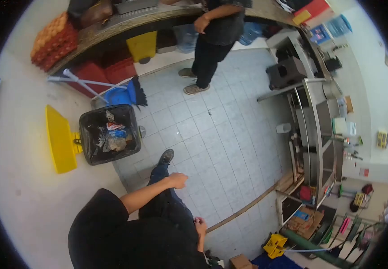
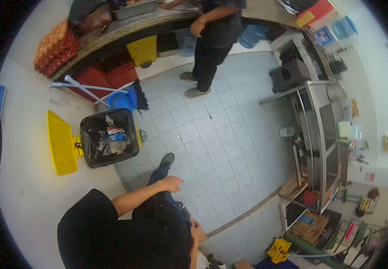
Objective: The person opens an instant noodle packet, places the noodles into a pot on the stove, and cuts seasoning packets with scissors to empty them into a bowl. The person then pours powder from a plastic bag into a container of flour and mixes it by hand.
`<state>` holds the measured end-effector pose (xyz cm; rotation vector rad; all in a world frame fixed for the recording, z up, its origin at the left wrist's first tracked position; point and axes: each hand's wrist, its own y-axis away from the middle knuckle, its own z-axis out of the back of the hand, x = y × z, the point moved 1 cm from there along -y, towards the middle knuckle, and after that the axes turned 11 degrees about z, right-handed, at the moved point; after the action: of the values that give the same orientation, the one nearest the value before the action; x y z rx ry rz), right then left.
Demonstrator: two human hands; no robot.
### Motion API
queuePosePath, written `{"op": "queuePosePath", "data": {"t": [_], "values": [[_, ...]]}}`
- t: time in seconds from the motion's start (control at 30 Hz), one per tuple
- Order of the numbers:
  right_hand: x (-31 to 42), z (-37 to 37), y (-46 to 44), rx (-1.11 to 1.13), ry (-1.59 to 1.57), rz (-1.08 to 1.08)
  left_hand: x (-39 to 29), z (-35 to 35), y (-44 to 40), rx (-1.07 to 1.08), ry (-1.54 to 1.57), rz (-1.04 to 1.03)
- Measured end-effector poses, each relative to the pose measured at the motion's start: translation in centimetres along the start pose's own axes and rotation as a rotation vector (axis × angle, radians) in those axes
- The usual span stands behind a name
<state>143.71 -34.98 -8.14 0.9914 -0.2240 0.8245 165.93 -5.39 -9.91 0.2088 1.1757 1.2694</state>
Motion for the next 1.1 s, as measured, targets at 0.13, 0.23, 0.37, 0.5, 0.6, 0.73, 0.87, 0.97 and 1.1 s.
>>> {"op": "queuePosePath", "data": {"t": [0.13, 0.23, 0.37, 0.5, 0.6, 0.73, 0.87, 0.97, 1.1], "values": [[-1.2, -3.2, 2.0, 0.068, -0.258, 0.198, -2.0, -0.7, -2.3, -0.08, -0.083, -0.179], [-4.7, -5.5, 4.6, -0.003, -0.362, 0.181, -2.6, 0.8, -2.1, -0.04, -0.272, -0.065], [-12.4, -8.6, 9.3, -0.333, -0.342, 0.398, -3.0, -0.6, -0.8, -0.069, -0.308, 0.009], [-22.1, -16.9, 15.0, -0.48, -0.419, 0.015, 1.0, -7.5, -2.2, 0.046, -0.495, -0.162], [-20.9, -18.4, 22.3, -0.665, -0.69, -0.405, 1.9, -11.9, -2.0, 0.103, -0.318, 0.119], [-21.6, -24.9, 26.7, -0.97, -1.482, -0.721, 6.3, -14.4, -3.8, 0.429, -0.281, -0.088], [-26.0, -33.0, 24.4, -0.989, -1.582, -0.548, 0.5, -16.3, -2.7, 0.52, -0.905, -0.086], [-21.6, -29.5, 25.6, -1.12, -1.551, -0.72, -6.8, -20.7, -4.8, 0.571, -1.278, -0.165], [-19.0, -30.0, 26.2, -1.153, -1.302, -0.807, -19.5, -30.4, -5.3, 0.579, -1.681, -0.305]]}}
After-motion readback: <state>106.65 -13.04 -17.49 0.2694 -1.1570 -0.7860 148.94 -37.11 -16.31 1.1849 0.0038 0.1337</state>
